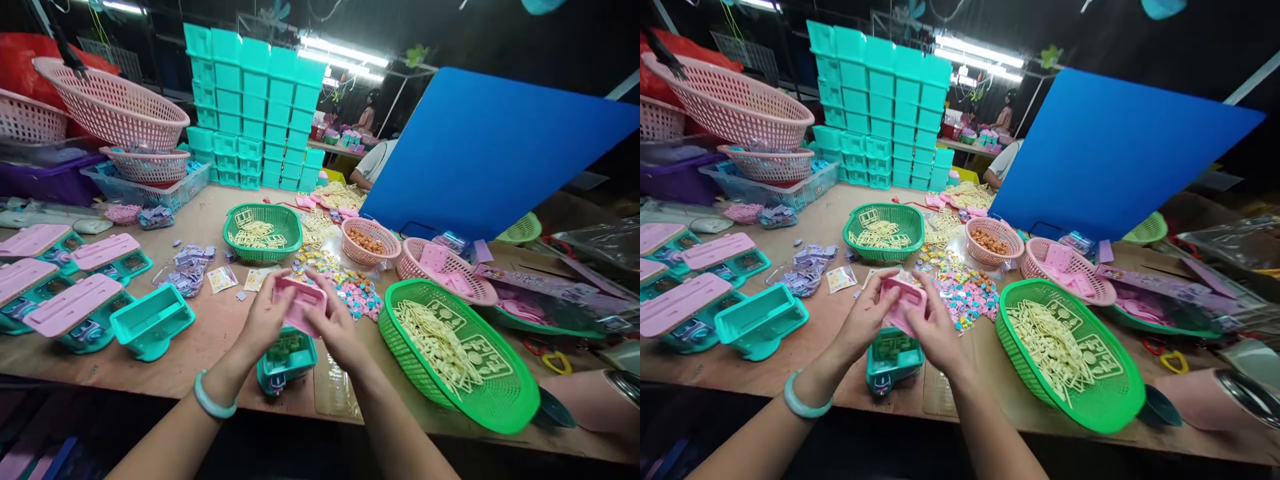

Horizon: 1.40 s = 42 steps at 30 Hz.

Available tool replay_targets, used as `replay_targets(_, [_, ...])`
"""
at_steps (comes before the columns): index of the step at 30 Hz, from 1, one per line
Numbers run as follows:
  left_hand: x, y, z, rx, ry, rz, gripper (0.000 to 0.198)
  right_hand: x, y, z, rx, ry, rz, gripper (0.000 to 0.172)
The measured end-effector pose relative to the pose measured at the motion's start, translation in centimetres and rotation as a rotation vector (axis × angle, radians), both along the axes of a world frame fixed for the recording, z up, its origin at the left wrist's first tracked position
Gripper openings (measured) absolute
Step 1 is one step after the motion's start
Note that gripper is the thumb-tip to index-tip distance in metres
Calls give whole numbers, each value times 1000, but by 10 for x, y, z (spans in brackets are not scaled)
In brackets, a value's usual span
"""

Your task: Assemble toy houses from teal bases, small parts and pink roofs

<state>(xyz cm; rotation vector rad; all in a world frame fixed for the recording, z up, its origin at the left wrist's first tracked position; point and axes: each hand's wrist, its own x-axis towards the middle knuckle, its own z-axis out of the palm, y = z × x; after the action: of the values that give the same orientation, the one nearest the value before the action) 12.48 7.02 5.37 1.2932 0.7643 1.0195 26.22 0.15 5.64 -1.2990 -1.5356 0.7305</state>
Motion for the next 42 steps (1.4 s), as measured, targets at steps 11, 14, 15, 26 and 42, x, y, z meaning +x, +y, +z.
replay_targets(11, [-8, -35, 14, -392, -97, -300, 35, 24, 10, -3, -157, 273, 251, 100])
replay_targets(14, [-36, -25, -1, -157, 39, -32, 39, 33, 5, -5, -111, 43, 257, 96])
replay_targets(15, [-45, -23, -9, -115, 40, 75, 40, 34, 2, -6, -69, -122, 256, 92])
replay_targets(26, [-57, -52, -73, -157, 5, -91, 59, 21, -12, -33, 48, -928, 408, 94])
replay_targets(42, [-77, -44, -89, 198, 259, -262, 88, 23, -29, -48, -37, -875, 334, 125])
